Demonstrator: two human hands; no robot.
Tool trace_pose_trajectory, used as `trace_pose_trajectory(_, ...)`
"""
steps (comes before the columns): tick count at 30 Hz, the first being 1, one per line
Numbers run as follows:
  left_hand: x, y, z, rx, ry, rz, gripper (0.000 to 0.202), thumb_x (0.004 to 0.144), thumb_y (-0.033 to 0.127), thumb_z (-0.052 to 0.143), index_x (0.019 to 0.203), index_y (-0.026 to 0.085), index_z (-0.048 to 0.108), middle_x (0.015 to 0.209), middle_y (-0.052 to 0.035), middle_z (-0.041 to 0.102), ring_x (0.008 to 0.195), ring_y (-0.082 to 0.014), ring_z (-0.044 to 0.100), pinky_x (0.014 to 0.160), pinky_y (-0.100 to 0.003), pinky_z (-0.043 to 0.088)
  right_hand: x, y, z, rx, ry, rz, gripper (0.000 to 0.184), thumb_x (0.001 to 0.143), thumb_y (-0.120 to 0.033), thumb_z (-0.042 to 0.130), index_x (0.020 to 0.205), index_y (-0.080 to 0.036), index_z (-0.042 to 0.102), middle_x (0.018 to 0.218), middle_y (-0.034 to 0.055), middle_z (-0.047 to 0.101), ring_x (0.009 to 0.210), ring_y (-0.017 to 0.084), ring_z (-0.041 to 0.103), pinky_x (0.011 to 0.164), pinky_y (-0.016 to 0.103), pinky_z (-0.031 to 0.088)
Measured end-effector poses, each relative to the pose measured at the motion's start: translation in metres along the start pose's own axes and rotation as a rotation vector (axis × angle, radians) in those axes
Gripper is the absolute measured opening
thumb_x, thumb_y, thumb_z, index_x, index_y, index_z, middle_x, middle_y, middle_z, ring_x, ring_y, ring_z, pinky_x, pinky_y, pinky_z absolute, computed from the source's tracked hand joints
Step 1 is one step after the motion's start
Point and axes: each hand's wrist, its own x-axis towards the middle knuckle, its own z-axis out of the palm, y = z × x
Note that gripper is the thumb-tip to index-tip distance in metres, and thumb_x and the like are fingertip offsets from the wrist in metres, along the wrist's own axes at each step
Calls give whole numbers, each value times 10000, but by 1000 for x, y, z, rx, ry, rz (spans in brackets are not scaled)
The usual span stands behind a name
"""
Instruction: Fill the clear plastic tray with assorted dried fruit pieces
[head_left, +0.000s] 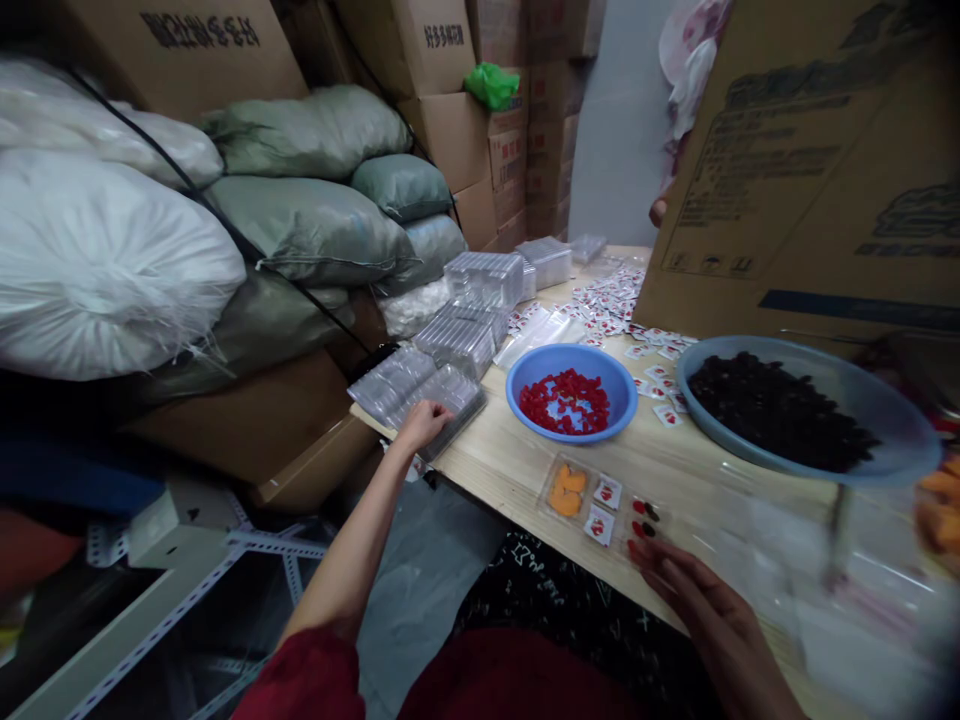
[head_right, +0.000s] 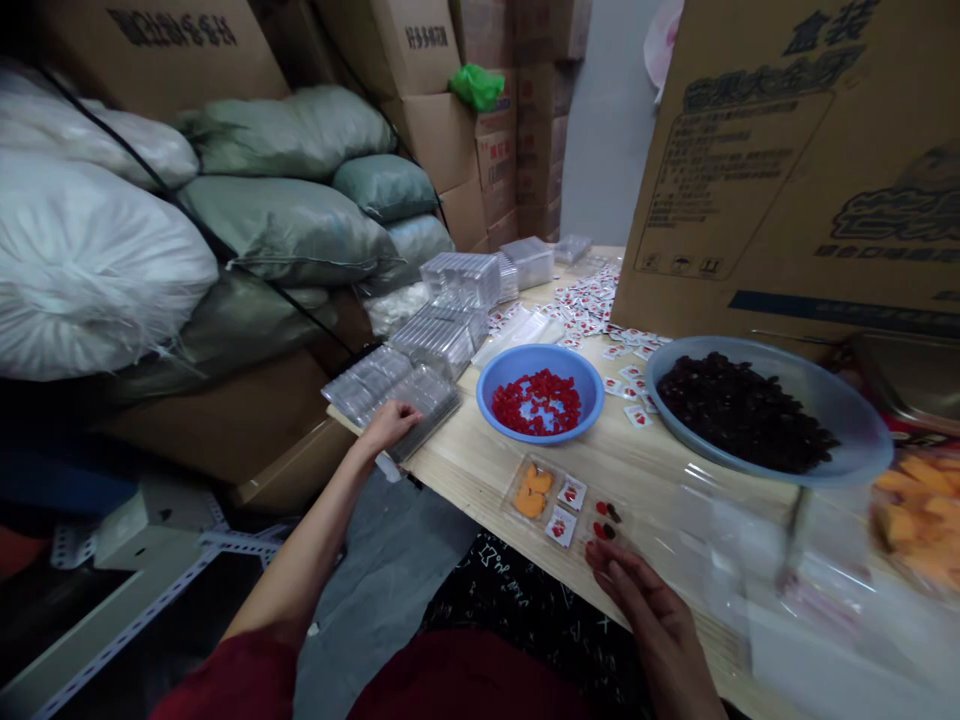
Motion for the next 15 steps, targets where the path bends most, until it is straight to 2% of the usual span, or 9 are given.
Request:
trace_pose_trajectory(5, -1, 3, -2, 41, -8, -2, 243, 792, 294, 536, 689, 142, 695, 586, -2, 596, 619, -150, 552, 599, -245, 364, -1, 0, 7, 21, 14, 7, 490, 753, -544, 748, 1131, -234, 725, 1221, 84, 709, 1240, 335, 583, 1152, 480, 347)
trace_pose_trajectory(9, -9, 14, 0, 107, 31, 8, 201, 792, 225, 521, 699, 154, 685, 644, -46, 637, 712, -186, 599, 664, -265, 387, -5, 0, 10, 14, -6, -17, 487, 747, -533, 756, 1142, -250, 721, 1232, 68, 705, 1222, 334, 597, 1144, 483, 361)
trace_pose_trajectory(12, -11, 20, 3, 138, 55, 8, 148, 759, 187, 545, 698, 158, 677, 701, -86, 669, 785, -214, 621, 710, -277, 400, -7, 0, 11, 4, -5, -29, 496, 729, -533, 770, 1129, -243, 727, 1245, 74, 698, 1214, 348, 601, 1136, 498, 371)
trace_pose_trajectory(15, -7, 23, 3, 131, 45, 0, 104, 713, 180, 579, 646, 163, 656, 653, -79, 652, 761, -215, 612, 694, -275, 402, -7, 0, 12, 3, 7, -27, 513, 696, -537, 791, 1104, -230, 738, 1221, 81, 709, 1192, 365, 613, 1124, 519, 380)
